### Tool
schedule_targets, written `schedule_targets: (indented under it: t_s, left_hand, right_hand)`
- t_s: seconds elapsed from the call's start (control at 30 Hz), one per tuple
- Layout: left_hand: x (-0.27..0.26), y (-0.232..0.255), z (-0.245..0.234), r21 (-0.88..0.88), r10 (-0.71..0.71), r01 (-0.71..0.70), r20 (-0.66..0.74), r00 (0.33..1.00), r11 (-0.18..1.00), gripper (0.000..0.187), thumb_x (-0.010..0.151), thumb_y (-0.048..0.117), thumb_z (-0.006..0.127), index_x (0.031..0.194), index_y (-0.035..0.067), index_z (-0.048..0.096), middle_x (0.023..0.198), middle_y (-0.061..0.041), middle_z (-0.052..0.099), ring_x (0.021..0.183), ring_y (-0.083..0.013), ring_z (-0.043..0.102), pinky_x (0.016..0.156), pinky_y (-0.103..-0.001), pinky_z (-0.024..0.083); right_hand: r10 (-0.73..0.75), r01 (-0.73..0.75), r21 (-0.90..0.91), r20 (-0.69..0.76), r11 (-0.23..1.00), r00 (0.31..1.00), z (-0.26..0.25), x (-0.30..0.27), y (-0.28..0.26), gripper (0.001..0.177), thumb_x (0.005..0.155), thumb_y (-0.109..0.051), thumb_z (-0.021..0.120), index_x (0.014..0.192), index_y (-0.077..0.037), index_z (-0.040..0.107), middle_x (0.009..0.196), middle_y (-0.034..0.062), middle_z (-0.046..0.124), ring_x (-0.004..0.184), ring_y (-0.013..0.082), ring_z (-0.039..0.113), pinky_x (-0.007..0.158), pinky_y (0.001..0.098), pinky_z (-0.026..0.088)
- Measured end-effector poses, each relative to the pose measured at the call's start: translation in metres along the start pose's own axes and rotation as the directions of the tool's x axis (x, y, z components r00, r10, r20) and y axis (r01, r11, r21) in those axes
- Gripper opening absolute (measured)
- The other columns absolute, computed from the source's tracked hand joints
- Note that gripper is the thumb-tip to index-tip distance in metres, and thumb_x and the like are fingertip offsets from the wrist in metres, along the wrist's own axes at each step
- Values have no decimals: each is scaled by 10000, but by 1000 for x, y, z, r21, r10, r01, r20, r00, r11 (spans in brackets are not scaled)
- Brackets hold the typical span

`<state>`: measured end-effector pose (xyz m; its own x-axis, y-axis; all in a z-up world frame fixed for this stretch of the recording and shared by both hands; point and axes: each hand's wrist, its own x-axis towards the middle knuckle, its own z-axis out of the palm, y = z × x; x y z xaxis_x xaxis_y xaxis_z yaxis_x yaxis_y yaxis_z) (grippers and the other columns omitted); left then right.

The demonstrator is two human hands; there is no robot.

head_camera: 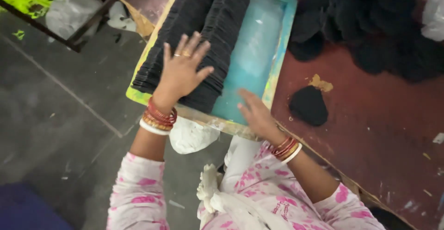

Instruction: The person folds black fabric pieces by hand and stacks them into a blue tray. The person repeatedly picks up fabric pieces from a table, folds them, and places them into the tray.

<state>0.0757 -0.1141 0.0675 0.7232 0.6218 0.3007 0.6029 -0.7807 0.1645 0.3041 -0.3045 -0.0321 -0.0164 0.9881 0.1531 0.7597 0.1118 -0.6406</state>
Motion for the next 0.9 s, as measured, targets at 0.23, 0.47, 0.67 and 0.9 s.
schedule_targets:
  t_s: [0.23,0.47,0.67,0.9]
  left_hand:
    - [-109,-37,12,-480,-647,435,-533,545,762,468,1077,233,605,1492,36,514,1601,-200,446,1525,-380,394,1271,-499,324]
    - [-93,43,32,-241,-353,274,-408,842,931,514,958,373,668,1402,120,619,1525,-135,524,1498,-396,359,1243,-610,156]
    - [-78,38,51,-279,-373,287,-342,862,917,471,984,322,693,1419,152,626,1516,-91,552,1470,-331,463,1283,-600,169]
    - [-143,12,45,-401,-516,327,-626,584,856,547,971,288,670,1455,58,559,1524,-180,498,1471,-328,424,1259,-512,286]
  right_hand:
    - [116,-28,328,-253,944,961,35,61,1,620,1138,-370,373,1614,15,274,1685,232,279,1588,377,229,1284,469,176]
    - [-99,-25,-295,-396,955,913,128,133,28,407,1168,-240,393,1547,-94,362,1722,241,203,1575,492,201,1334,499,194]
    - [-154,97,-178,-341,979,928,102,119,28,455,1141,-196,426,1544,-26,297,1708,276,179,1566,533,154,1311,523,167]
    - [-38,78,103,-345,992,938,16,33,-18,588,1097,-207,555,1580,37,326,1649,295,301,1556,448,264,1289,497,205]
